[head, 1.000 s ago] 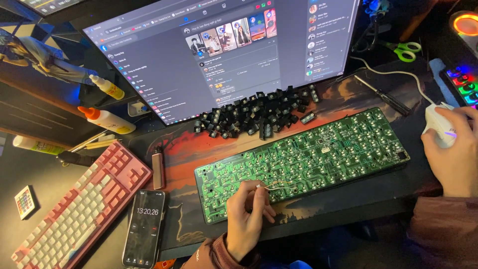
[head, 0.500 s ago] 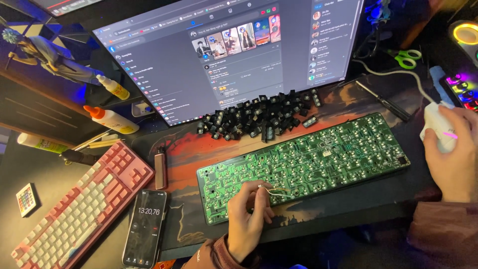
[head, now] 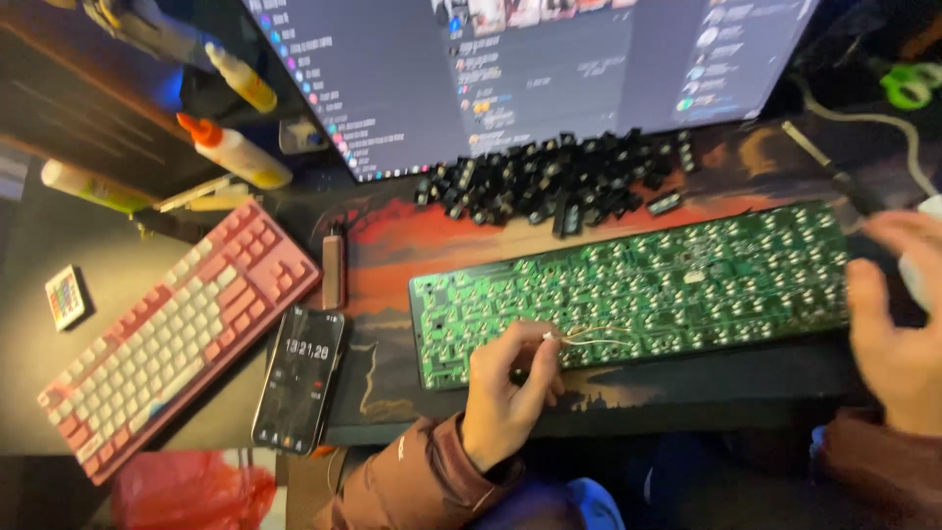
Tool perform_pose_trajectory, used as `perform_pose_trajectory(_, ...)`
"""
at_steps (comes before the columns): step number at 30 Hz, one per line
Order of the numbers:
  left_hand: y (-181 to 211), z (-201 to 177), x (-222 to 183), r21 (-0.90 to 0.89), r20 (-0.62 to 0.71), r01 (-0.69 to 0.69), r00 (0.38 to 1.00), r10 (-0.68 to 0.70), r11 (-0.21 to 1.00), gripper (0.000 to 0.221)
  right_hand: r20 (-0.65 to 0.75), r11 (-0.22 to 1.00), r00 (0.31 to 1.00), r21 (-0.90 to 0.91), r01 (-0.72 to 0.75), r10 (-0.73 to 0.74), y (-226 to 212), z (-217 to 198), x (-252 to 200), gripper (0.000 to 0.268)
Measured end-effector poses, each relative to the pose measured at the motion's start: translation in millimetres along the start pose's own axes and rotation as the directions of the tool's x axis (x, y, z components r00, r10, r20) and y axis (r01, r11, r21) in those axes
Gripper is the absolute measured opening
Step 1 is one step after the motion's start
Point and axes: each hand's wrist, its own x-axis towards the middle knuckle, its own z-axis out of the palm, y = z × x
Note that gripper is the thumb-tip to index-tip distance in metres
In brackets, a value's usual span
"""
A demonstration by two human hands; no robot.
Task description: Manually repairing or modifying a keyboard PCB by connecting thin wires to specific points on the circuit board.
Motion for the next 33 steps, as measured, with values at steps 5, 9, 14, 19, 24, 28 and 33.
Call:
perform_pose_trajectory(5,-7.9,-2.5,-5.3,0.004,0.052,0.007,0.999,-0.007,1.000,0.020,0.104,0.952,0.962,0.209,0.225,-0.251,-118.0,18.7,43.7,0.029)
perform_pose_trajectory(9,-9.2,-4.1,-7.3,0.025,0.071,-0.015,0.997,0.013,1.000,0.021,0.261,0.877,0.880,0.391,0.279,-0.396,-164.3,25.6,72.4,0.039)
perform_pose_trajectory(14,-8.4,-6.6,-7.1,0.102,0.110,-0.032,0.994,0.021,0.994,0.015,0.335,0.828,0.841,0.519,0.210,-0.424,-174.2,50.0,89.1,0.025)
perform_pose_trajectory(19,-5.2,-7.8,-5.0,0.134,0.126,-0.102,0.988,0.085,0.986,0.018,0.345,0.824,0.845,0.538,0.179,-0.408,-174.0,57.0,85.1,0.018)
perform_pose_trajectory(24,-5.0,-6.8,-5.9,0.132,0.126,-0.100,0.989,0.084,0.986,0.022,0.341,0.827,0.877,0.552,0.104,-0.339,-176.2,58.8,81.5,0.012)
perform_pose_trajectory(28,-4.1,-4.5,-8.1,0.096,0.125,-0.079,0.990,0.067,0.992,0.024,0.330,0.828,0.890,0.553,0.088,-0.315,-177.2,61.0,78.4,0.009)
perform_pose_trajectory(33,-6.1,-3.0,-10.4,0.082,0.068,-0.069,0.996,0.064,0.994,0.025,0.299,0.837,0.906,0.538,0.099,-0.299,-179.3,67.6,71.1,0.005)
